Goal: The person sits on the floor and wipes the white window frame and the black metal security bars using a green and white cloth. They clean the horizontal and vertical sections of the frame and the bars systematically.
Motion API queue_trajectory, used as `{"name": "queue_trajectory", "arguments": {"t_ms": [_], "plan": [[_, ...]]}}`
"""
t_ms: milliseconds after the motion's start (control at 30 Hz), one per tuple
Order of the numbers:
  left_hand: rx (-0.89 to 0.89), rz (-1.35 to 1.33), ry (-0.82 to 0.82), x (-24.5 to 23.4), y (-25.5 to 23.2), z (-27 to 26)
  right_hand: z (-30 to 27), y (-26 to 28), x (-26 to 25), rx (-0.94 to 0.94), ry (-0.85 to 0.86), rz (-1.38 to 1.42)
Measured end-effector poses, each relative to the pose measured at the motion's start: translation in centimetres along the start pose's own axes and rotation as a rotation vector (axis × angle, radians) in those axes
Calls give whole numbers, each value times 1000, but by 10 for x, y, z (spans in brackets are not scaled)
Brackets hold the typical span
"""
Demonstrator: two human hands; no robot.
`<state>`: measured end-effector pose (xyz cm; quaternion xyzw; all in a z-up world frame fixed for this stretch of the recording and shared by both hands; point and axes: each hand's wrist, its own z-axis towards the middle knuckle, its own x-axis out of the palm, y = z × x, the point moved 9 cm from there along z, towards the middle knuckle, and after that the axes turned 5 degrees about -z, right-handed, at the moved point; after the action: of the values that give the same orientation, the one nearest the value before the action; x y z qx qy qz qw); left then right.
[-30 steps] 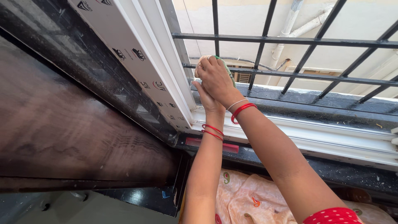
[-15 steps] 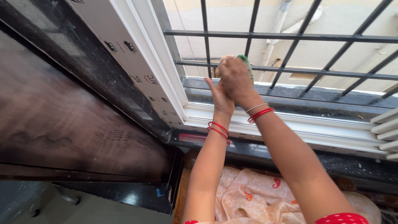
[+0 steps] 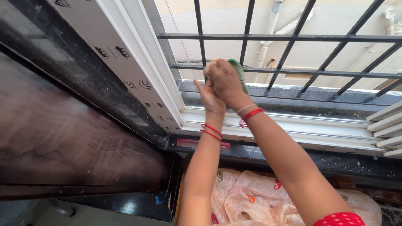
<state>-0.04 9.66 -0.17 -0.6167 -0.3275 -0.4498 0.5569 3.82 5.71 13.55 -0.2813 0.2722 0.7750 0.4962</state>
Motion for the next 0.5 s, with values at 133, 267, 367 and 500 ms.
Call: {"name": "queue_trajectory", "arguments": {"t_ms": [133, 267, 367, 500], "plan": [[36, -13, -17, -13, -36, 6, 23, 25, 16, 2, -31, 29], [-16, 19, -46, -13, -34, 8, 23, 22, 8, -27, 11, -55], [-19, 40, -51, -6, -17, 6, 15, 9, -4, -12, 40, -107], [-73, 123, -47, 7, 24, -2, -16, -23, -36, 3, 6, -99]]}}
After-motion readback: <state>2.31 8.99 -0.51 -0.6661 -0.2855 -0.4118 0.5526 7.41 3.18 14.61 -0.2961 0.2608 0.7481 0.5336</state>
